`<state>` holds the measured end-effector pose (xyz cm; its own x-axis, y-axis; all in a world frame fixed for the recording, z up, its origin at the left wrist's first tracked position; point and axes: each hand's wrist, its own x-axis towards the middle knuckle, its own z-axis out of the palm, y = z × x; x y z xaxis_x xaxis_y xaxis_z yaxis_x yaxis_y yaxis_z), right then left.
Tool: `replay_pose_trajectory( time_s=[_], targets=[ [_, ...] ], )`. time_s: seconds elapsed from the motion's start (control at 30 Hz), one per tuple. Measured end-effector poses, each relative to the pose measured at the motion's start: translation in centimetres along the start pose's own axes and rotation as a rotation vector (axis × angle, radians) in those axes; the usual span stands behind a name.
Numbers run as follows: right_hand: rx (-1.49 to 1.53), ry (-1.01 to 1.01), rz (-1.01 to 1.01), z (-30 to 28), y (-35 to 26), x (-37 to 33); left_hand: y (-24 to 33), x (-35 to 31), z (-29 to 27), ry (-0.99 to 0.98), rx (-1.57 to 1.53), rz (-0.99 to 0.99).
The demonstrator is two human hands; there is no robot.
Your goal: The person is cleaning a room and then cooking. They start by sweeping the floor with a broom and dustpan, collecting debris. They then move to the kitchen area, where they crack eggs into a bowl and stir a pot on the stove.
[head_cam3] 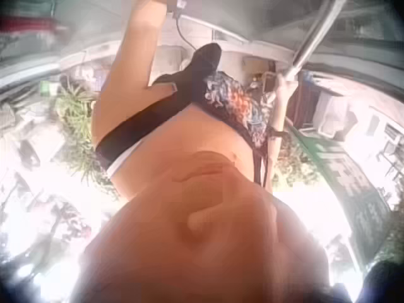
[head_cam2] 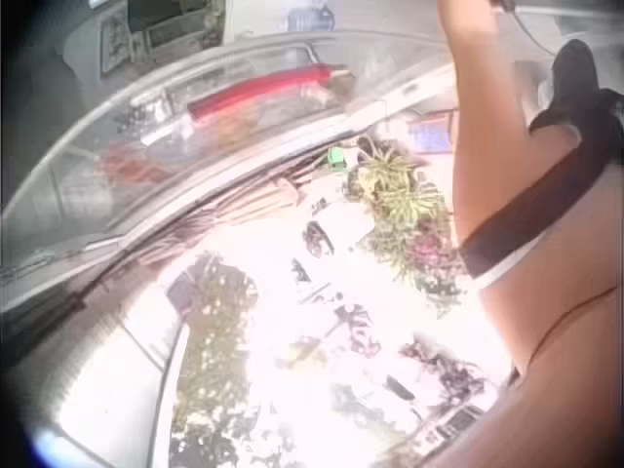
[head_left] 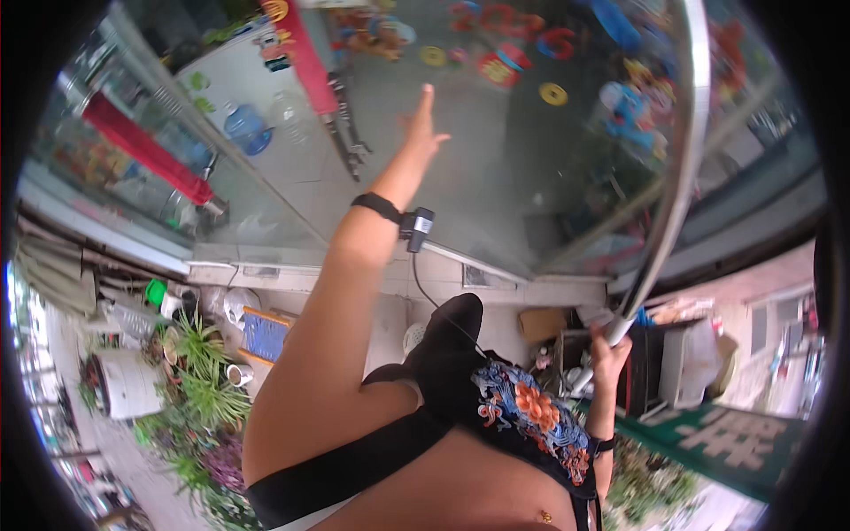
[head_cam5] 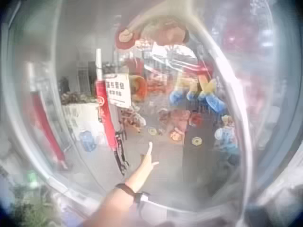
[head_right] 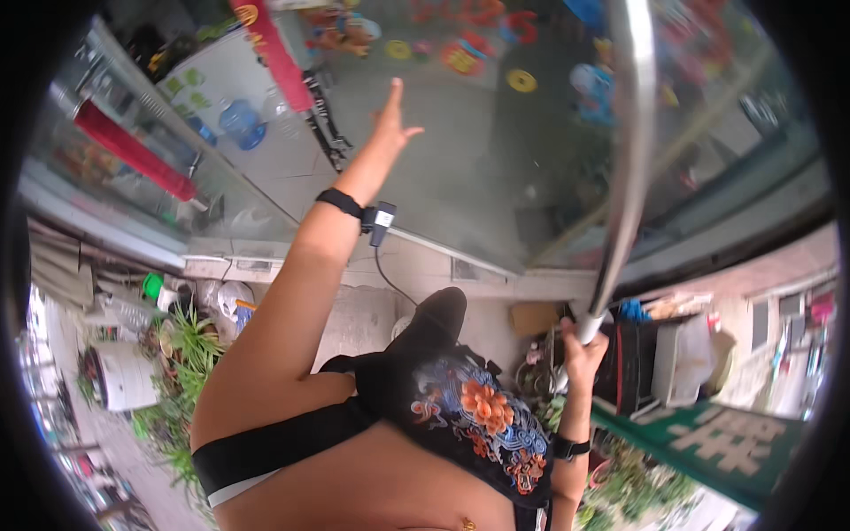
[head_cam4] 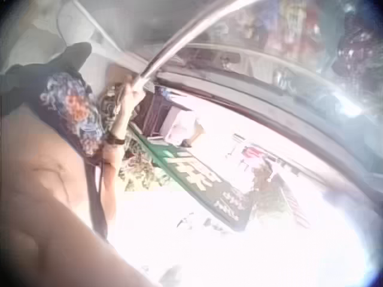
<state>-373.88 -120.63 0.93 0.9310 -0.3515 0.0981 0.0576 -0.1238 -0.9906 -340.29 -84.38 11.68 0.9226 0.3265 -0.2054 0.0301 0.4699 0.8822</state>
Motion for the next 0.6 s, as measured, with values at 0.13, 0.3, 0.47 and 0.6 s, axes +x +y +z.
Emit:
replay_pose_trajectory(
  time_s=[0.13, 0.3, 0.47, 0.6],
  targets=[
    [-0.204, -0.159, -0.124, 3.4, 0.3, 1.2, 0.3, -2.2, -0.4, 0.131, -0.023, 0.027],
    [-0.200, -0.256, -0.037, 7.9, 1.6, 3.1, -1.6, -2.0, 0.5, -0.263, 0.044, 0.100],
    [-0.228, -0.340, -0.078, 13.0, 0.5, 6.5, -1.1, -3.7, 4.8, -0.290, 0.265, -0.027],
    [-0.305, -0.441, -0.141, 16.3, -2.5, 7.8, -1.9, -6.0, 5.4, -0.392, 0.280, -0.102]
  ],
)
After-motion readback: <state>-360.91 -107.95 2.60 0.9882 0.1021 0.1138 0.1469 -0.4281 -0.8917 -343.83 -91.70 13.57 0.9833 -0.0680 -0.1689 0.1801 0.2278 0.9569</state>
